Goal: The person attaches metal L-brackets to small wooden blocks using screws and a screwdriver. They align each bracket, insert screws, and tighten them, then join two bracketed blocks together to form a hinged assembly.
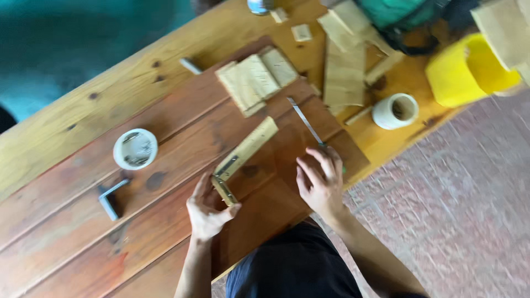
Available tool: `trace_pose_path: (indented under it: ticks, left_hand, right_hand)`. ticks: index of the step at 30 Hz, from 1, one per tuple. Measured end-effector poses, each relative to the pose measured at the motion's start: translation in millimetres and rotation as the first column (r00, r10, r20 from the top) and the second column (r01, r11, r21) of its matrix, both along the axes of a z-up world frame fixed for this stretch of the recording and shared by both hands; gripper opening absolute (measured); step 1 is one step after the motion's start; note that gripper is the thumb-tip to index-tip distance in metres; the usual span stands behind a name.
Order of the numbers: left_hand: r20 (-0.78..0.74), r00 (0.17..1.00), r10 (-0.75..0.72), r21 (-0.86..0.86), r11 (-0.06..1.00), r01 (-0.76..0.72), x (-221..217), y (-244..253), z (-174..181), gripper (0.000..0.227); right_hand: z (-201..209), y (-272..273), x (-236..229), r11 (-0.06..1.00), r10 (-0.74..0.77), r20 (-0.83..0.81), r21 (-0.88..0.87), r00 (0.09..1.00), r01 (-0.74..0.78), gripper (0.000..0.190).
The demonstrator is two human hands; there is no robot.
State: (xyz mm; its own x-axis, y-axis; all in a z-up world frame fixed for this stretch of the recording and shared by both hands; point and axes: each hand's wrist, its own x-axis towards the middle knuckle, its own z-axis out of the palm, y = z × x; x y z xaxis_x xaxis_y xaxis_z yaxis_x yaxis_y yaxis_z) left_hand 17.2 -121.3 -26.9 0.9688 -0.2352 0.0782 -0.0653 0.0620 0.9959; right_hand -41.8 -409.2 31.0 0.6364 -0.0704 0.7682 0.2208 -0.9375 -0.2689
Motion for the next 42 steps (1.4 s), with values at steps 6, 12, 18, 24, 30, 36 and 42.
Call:
trace_pose_path:
  ticks: [6,12,18,24,30,36,42]
  left_hand:
    - [-0.116,0.992,0.044,-0.173,0.983,-0.063,-3,-21,-14,0.105]
    - [0.066,0.998,0.015,-0.024,1.0,-0.013,-8,-47,22,0.099]
    - [0.085,0.982,0.169,-0.071,0.984,-0.163,-21,-40,6,0.103]
    - [-0.043,0.949,0.314,-0.014,0.949,-0.314,-34,-3,-1,0.111]
    - [0.17,0.904,0.393,0.155,0.895,-0.418,-43,51,-11,0.111]
    - [0.122,0.901,0.416,0.117,0.895,-0.43,-48,78,12,0.108]
    - [0.124,0.902,0.414,0.011,0.908,-0.418,-44,93,5,0.107]
  right_hand:
    - [-6,-45,-18,0.985,-0.158,-0.167,0.04,0.973,0.167,0.02]
    - [-45,-64,-23,0.973,-0.215,-0.294,0.016,0.931,0.229,0.044]
    - [-48,-73,-21,0.982,-0.173,-0.458,-0.01,0.872,0.189,0.039]
    - [-16,-62,-36,0.853,0.252,-0.438,0.522,0.863,0.015,0.038]
    - [-8,7,-58,0.594,0.619,-0.369,0.797,0.693,-0.107,0.046]
    - [2,79,-63,0.695,0.669,-0.399,0.635,0.627,-0.337,0.04]
    - [3,108,-66,0.728,0.669,-0.371,0.499,0.644,-0.47,0.027]
